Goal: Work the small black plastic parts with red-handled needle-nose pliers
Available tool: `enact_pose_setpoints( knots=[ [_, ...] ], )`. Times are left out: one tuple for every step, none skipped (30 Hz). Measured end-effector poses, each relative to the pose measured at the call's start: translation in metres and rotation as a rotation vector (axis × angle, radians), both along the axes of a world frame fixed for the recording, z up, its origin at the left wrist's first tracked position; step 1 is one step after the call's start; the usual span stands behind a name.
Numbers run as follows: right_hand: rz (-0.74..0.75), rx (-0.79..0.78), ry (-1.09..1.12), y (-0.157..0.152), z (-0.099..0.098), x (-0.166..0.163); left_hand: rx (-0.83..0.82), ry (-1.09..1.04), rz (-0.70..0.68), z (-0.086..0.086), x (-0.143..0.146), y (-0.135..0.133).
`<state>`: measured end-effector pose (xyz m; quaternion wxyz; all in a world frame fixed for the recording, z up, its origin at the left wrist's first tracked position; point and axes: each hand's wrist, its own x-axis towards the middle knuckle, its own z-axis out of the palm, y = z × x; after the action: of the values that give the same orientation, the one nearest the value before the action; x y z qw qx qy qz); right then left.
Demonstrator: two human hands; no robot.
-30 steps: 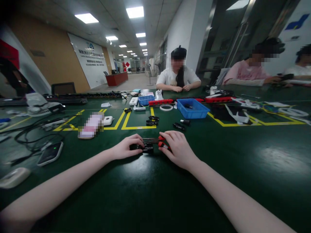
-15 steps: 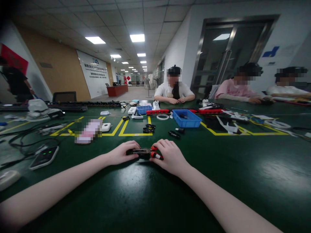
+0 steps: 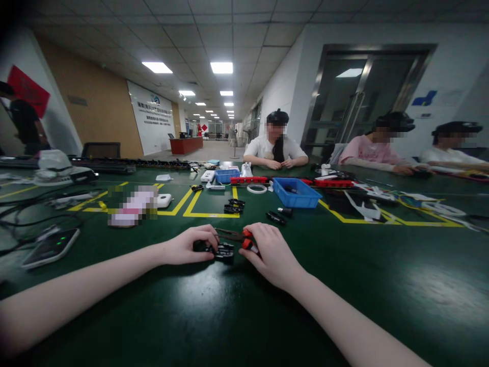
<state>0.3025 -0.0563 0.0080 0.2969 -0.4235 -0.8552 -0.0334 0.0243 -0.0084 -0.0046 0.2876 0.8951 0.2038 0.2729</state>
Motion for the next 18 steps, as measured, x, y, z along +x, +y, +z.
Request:
enact_pose_setpoints(
  knots=[
    [-0.012, 0.012, 0.022, 0.002, 0.000, 0.001, -0.021, -0.011, -0.002, 0.000, 0.000, 0.001],
    [-0.031, 0.025, 0.046, 0.003, -0.001, 0.003, -0.046, -0.015, -0.004, 0.001, -0.001, 0.001],
    [-0.054, 0.038, 0.071, 0.005, -0.001, 0.005, -0.073, -0.018, -0.005, 0.001, -0.001, 0.001],
    [-0.077, 0.048, 0.093, 0.007, -0.001, 0.007, -0.104, -0.017, -0.005, 0.002, -0.001, 0.002],
    [-0.099, 0.054, 0.111, 0.009, -0.001, 0.009, -0.134, -0.013, -0.008, 0.002, -0.002, 0.002],
    [-0.116, 0.055, 0.123, 0.011, -0.001, 0.012, -0.160, -0.007, -0.011, 0.002, -0.003, 0.002],
    [-0.128, 0.049, 0.128, 0.012, 0.000, 0.014, -0.181, 0.003, -0.018, 0.003, -0.003, 0.002],
    [-0.140, 0.044, 0.134, 0.013, 0.000, 0.017, -0.188, 0.022, -0.030, 0.003, -0.004, 0.002],
    [-0.145, 0.037, 0.137, 0.014, 0.001, 0.019, -0.182, 0.042, -0.043, 0.003, -0.004, 0.002],
    [-0.144, 0.030, 0.138, 0.015, 0.001, 0.021, -0.173, 0.064, -0.059, 0.003, -0.005, 0.002],
    [-0.136, 0.021, 0.139, 0.015, 0.001, 0.022, -0.163, 0.072, -0.073, 0.004, -0.005, 0.002],
    [-0.124, 0.013, 0.142, 0.014, 0.001, 0.023, -0.156, 0.074, -0.084, 0.004, -0.005, 0.001],
    [-0.110, 0.006, 0.147, 0.013, 0.001, 0.024, -0.154, 0.073, -0.094, 0.004, -0.005, 0.001],
    [-0.091, 0.001, 0.151, 0.012, 0.001, 0.025, -0.154, 0.067, -0.100, 0.005, -0.005, 0.001],
    [-0.066, 0.002, 0.148, 0.012, 0.001, 0.025, -0.157, 0.066, -0.105, 0.006, -0.005, 0.000],
    [-0.034, 0.008, 0.135, 0.011, 0.000, 0.026, -0.158, 0.068, -0.106, 0.006, -0.005, 0.000],
    [0.002, 0.017, 0.114, 0.010, -0.001, 0.026, -0.160, 0.074, -0.105, 0.006, -0.005, -0.001],
    [0.038, 0.029, 0.088, 0.010, -0.001, 0.026, -0.160, 0.082, -0.102, 0.007, -0.005, -0.001]
  ],
)
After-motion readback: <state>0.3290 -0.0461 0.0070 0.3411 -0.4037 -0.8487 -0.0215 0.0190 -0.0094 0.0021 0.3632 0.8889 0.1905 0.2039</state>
